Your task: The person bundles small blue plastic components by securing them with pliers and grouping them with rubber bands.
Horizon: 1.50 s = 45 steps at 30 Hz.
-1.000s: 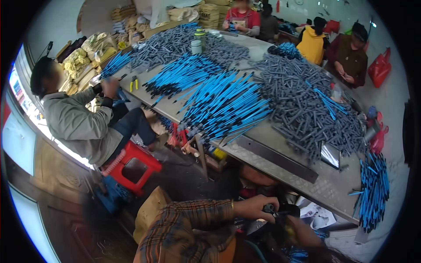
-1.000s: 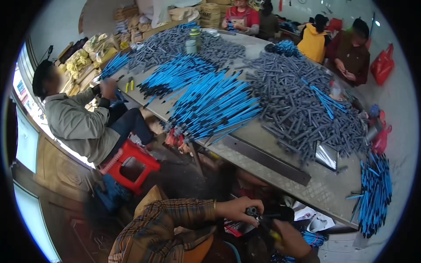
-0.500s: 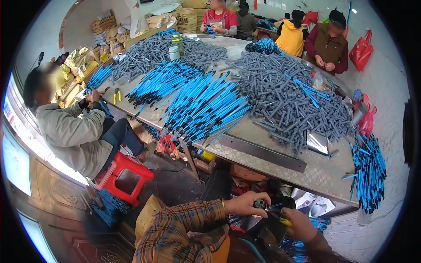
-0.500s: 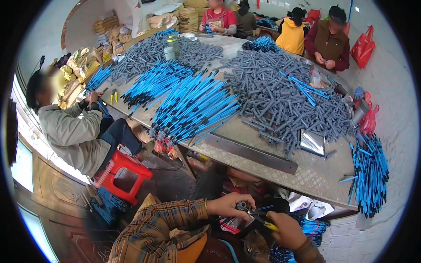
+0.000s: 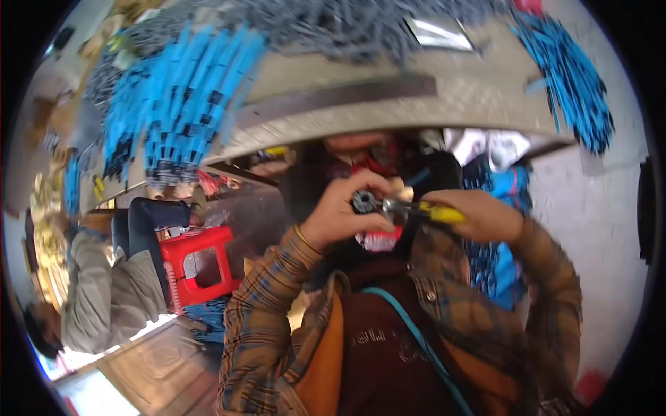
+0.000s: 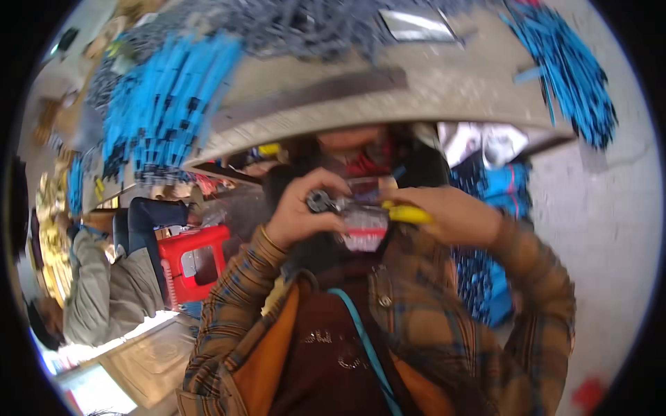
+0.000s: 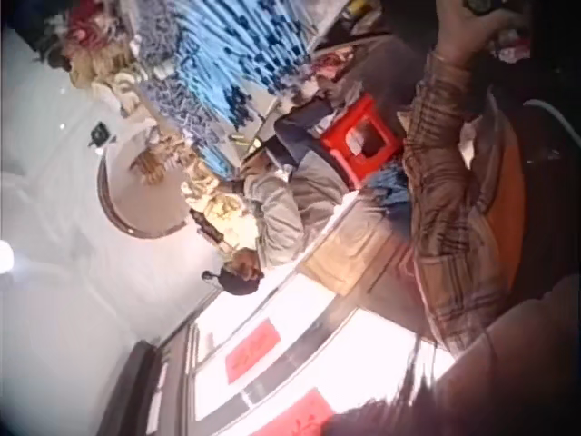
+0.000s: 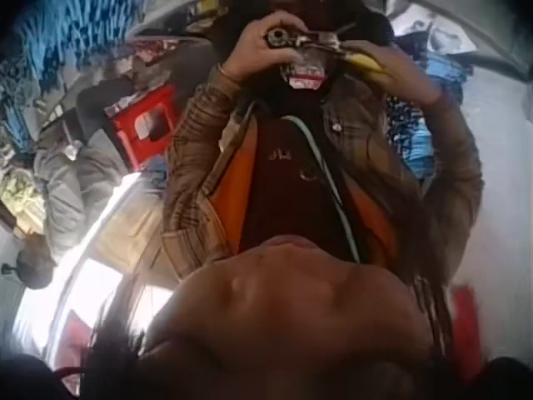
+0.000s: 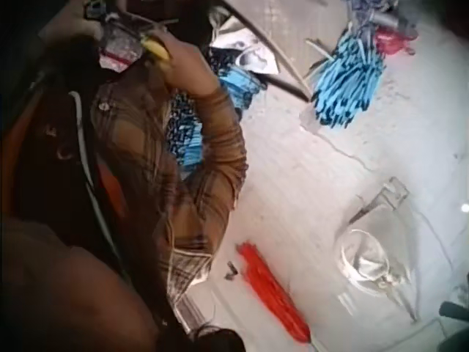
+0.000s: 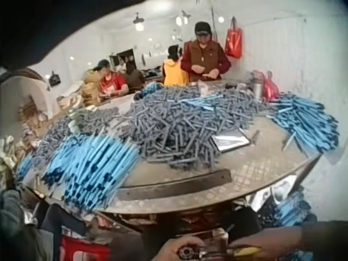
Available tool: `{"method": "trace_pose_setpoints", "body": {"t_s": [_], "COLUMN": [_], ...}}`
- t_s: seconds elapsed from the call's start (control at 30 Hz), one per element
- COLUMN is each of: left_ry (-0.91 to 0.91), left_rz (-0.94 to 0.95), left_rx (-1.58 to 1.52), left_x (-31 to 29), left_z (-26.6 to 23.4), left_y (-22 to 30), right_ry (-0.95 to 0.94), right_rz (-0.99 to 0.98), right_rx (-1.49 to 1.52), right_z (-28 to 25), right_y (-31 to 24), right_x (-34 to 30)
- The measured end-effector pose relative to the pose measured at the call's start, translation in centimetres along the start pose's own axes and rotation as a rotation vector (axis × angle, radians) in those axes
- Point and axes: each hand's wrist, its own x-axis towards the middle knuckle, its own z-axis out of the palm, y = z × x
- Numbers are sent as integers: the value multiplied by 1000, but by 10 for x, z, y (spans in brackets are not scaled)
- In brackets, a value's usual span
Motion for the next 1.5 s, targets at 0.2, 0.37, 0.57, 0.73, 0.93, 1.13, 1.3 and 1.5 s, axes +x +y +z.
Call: {"method": "trace_pose_setpoints", "body": {"t_s": [0.2, 0.37, 0.57, 0.73, 0.93, 1.13, 1.3, 1.5], "left_ry": [-228, -127, 5, -168, -223, -228, -244, -248], "left_rz": [-84, -4, -154, -70, -75, -115, -99, -90], "left_rx": [-6, 24, -81, 29, 111, 96, 102, 89], "left_x": [4, -4, -5, 2, 6, 7, 7, 6], "left_z": [7, 13, 13, 12, 14, 17, 17, 17], "left_y": [2, -8, -7, -6, -1, 5, 7, 6], "right_ry": [-812, -332, -369, -775, -752, -658, -695, -710], "right_rz": [335, -84, 51, 303, 267, 367, 380, 348], "right_rx": [1659, 1256, 1323, 1863, 1798, 1613, 1554, 1550], "right_z": [50, 52, 56, 80, 68, 33, 27, 32], "right_y": [26, 10, 20, 32, 35, 22, 22, 18], "right_x": [-29, -28, -30, -32, -31, -27, -24, -25]}}
